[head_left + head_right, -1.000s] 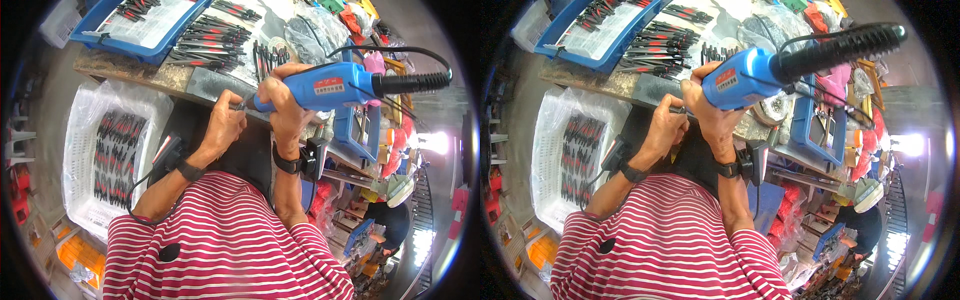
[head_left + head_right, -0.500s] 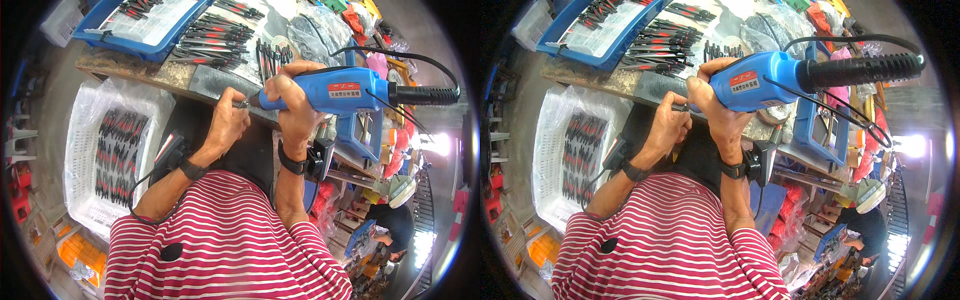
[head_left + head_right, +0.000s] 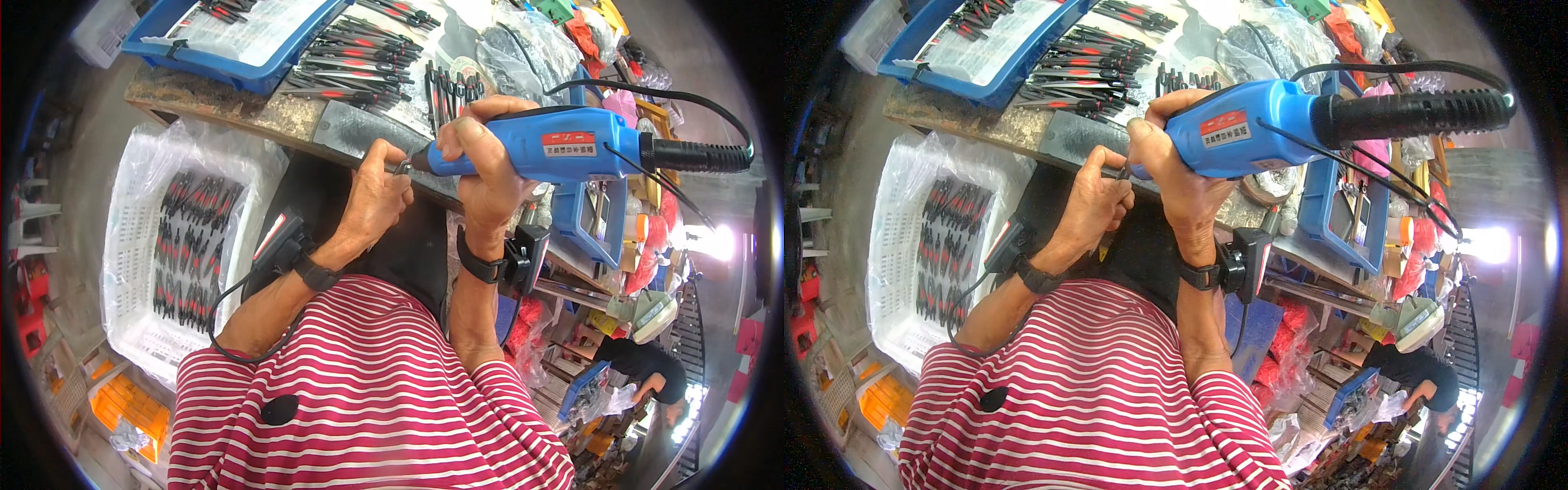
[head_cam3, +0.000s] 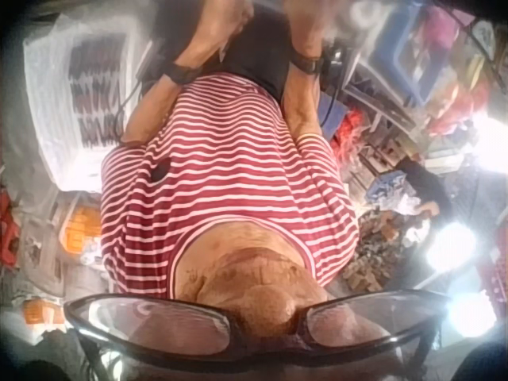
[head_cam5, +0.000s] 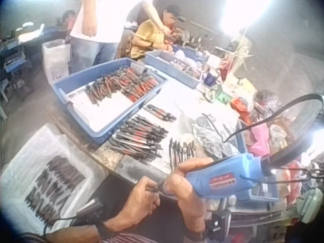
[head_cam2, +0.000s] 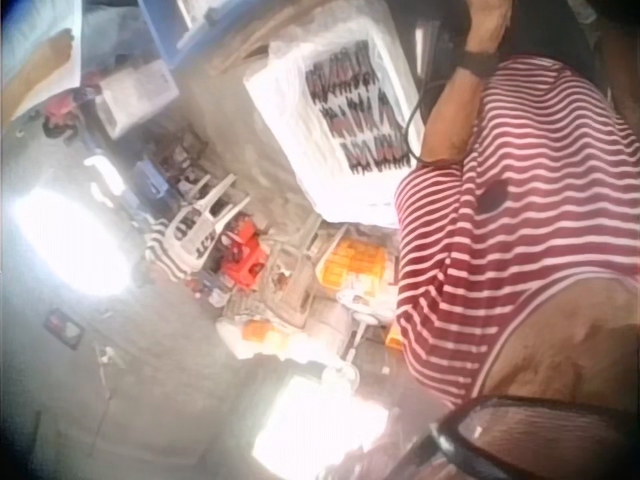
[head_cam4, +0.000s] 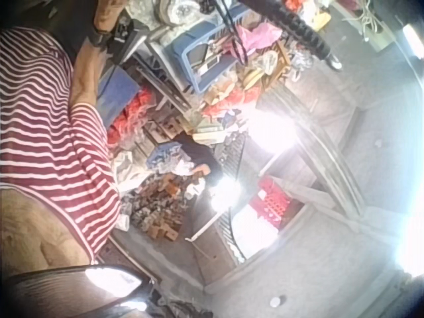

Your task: The person uses a blue heat gun to apply heat to the tip of each pen, then places the heated pens into a white basket. The process is repeated for multiple pens in a repetitive cycle.

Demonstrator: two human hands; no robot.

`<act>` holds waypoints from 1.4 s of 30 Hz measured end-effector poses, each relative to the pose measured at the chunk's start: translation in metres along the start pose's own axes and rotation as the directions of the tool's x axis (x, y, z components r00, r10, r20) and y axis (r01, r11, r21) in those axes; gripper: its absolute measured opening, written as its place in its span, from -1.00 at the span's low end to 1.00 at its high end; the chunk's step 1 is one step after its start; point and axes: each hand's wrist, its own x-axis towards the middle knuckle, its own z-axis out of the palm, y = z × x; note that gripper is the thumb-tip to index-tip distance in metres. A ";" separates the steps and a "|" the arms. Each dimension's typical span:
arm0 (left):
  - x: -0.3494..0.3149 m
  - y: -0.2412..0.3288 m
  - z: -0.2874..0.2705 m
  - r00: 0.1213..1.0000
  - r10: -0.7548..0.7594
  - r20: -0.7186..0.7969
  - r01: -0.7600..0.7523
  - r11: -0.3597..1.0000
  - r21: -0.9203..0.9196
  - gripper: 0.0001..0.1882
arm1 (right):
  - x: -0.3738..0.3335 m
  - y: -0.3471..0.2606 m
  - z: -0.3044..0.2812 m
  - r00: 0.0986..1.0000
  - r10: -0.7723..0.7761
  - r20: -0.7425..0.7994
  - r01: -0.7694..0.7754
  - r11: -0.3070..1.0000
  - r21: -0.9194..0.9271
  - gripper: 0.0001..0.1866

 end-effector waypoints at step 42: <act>0.006 -0.015 0.009 0.885 0.428 -0.183 -0.310 0.836 0.454 -0.62 | -0.003 0.018 0.013 0.990 -0.087 0.115 0.110 0.971 -0.214 -0.83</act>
